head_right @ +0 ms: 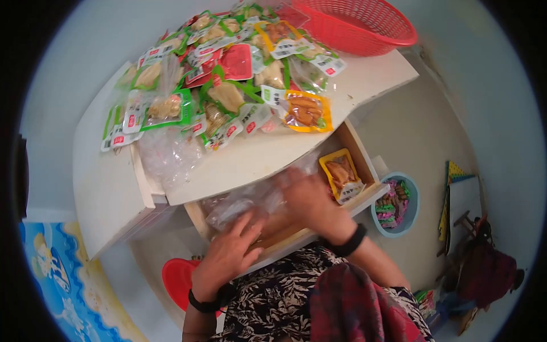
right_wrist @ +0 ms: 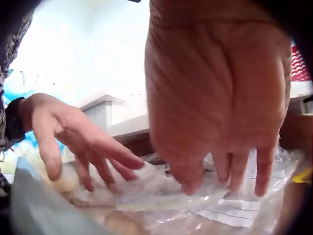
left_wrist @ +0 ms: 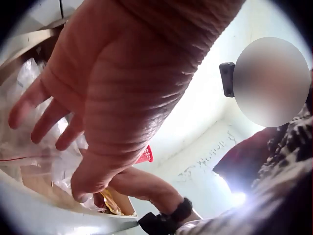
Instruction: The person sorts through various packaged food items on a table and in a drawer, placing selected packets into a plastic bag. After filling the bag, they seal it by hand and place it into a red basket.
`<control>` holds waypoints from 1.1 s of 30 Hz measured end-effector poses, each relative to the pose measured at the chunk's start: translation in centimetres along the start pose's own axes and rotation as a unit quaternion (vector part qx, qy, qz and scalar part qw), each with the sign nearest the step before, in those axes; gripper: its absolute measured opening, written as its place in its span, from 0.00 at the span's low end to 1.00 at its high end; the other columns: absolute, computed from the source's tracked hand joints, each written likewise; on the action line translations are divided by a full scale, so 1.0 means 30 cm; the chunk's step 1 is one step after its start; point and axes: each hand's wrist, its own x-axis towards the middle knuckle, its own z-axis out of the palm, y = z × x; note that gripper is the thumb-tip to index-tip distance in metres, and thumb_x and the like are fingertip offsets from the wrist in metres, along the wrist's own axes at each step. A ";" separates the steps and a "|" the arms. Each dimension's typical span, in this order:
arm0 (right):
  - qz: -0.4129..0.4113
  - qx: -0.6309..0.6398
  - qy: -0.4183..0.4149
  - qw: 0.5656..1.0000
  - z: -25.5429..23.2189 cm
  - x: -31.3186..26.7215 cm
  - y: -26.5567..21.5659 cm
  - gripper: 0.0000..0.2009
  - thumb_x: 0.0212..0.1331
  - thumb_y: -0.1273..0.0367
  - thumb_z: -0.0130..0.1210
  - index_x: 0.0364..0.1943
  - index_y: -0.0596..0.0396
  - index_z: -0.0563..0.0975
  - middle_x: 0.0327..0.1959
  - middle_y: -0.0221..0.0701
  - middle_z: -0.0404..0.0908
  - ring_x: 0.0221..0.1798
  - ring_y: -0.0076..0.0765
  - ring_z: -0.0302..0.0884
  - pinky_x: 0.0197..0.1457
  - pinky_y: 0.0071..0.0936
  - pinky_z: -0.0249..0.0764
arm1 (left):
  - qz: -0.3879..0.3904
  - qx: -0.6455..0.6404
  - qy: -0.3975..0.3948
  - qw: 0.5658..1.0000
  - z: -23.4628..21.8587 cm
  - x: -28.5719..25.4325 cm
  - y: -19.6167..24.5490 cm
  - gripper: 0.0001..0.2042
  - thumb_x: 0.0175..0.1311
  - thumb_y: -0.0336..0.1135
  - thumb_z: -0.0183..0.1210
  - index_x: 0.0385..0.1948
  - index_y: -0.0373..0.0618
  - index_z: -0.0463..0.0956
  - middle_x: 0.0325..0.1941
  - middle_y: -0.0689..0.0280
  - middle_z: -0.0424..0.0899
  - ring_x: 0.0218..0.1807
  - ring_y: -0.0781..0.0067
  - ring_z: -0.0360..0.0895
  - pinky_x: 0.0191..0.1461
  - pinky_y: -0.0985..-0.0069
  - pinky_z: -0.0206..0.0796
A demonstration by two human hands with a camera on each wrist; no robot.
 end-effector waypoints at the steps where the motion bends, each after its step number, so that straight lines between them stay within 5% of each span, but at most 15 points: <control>1: -0.073 0.028 0.045 0.996 0.027 0.010 -0.055 0.31 0.59 0.63 0.64 0.69 0.56 0.72 0.71 0.48 0.73 0.71 0.53 0.75 0.68 0.50 0.75 | -0.015 0.018 -0.023 0.999 -0.004 0.012 -0.006 0.34 0.66 0.38 0.65 0.75 0.49 0.65 0.76 0.46 0.66 0.71 0.37 0.70 0.72 0.52 0.69; 2: -0.146 0.055 0.090 0.984 0.069 0.012 -0.109 0.30 0.60 0.63 0.63 0.67 0.58 0.73 0.70 0.48 0.74 0.72 0.55 0.74 0.68 0.49 0.77 | -0.020 0.044 -0.036 0.998 -0.003 0.020 -0.025 0.34 0.66 0.38 0.66 0.75 0.48 0.65 0.76 0.44 0.65 0.72 0.35 0.68 0.73 0.51 0.67; 8: -0.119 0.079 -0.022 0.990 0.006 0.054 -0.194 0.33 0.60 0.66 0.61 0.72 0.57 0.68 0.72 0.47 0.72 0.75 0.58 0.69 0.70 0.53 0.75 | -0.046 0.136 0.004 0.990 0.004 0.049 -0.118 0.36 0.63 0.38 0.69 0.74 0.43 0.65 0.77 0.38 0.62 0.75 0.30 0.62 0.78 0.49 0.62; 11: -0.105 0.125 0.032 0.986 -0.011 0.031 -0.189 0.29 0.59 0.73 0.60 0.69 0.54 0.72 0.73 0.42 0.71 0.75 0.56 0.69 0.66 0.59 0.77 | -0.082 0.165 0.000 0.983 -0.004 0.089 -0.144 0.36 0.62 0.39 0.69 0.72 0.42 0.66 0.77 0.40 0.62 0.73 0.32 0.66 0.76 0.49 0.63; 14: -0.148 0.082 0.136 0.976 -0.003 -0.031 -0.173 0.27 0.58 0.72 0.59 0.66 0.53 0.74 0.70 0.41 0.75 0.71 0.57 0.73 0.68 0.53 0.76 | -0.115 0.125 -0.021 0.985 -0.030 0.149 -0.183 0.34 0.64 0.40 0.68 0.71 0.40 0.67 0.74 0.41 0.68 0.69 0.33 0.71 0.72 0.48 0.66; 17: -0.184 0.127 0.130 0.966 -0.025 -0.090 -0.140 0.26 0.56 0.74 0.59 0.64 0.51 0.76 0.64 0.37 0.79 0.67 0.53 0.77 0.65 0.48 0.78 | -0.044 0.150 0.019 0.988 -0.013 0.161 -0.240 0.31 0.67 0.41 0.65 0.70 0.39 0.69 0.68 0.41 0.73 0.66 0.34 0.74 0.69 0.47 0.67; 23: -0.150 0.181 0.032 0.971 -0.099 -0.200 -0.041 0.25 0.55 0.75 0.58 0.61 0.50 0.78 0.55 0.35 0.84 0.58 0.49 0.82 0.59 0.42 0.80 | -0.118 0.112 0.022 0.986 -0.043 0.133 -0.130 0.28 0.70 0.39 0.62 0.70 0.42 0.70 0.69 0.40 0.72 0.66 0.32 0.72 0.71 0.48 0.65; 29: -0.139 0.234 0.081 0.959 -0.116 -0.239 0.019 0.21 0.54 0.76 0.58 0.55 0.52 0.80 0.47 0.38 0.85 0.50 0.51 0.85 0.51 0.43 0.83 | -0.067 0.089 0.140 0.984 -0.032 0.057 -0.041 0.28 0.68 0.33 0.63 0.71 0.47 0.73 0.75 0.42 0.65 0.74 0.31 0.63 0.74 0.49 0.63; 33: -0.170 0.244 0.140 0.944 -0.128 -0.202 0.046 0.18 0.55 0.76 0.57 0.52 0.55 0.81 0.48 0.39 0.86 0.48 0.52 0.86 0.50 0.44 0.83 | -0.082 0.050 0.121 0.988 -0.054 0.018 0.002 0.26 0.66 0.32 0.64 0.68 0.46 0.76 0.73 0.45 0.71 0.71 0.37 0.71 0.71 0.52 0.69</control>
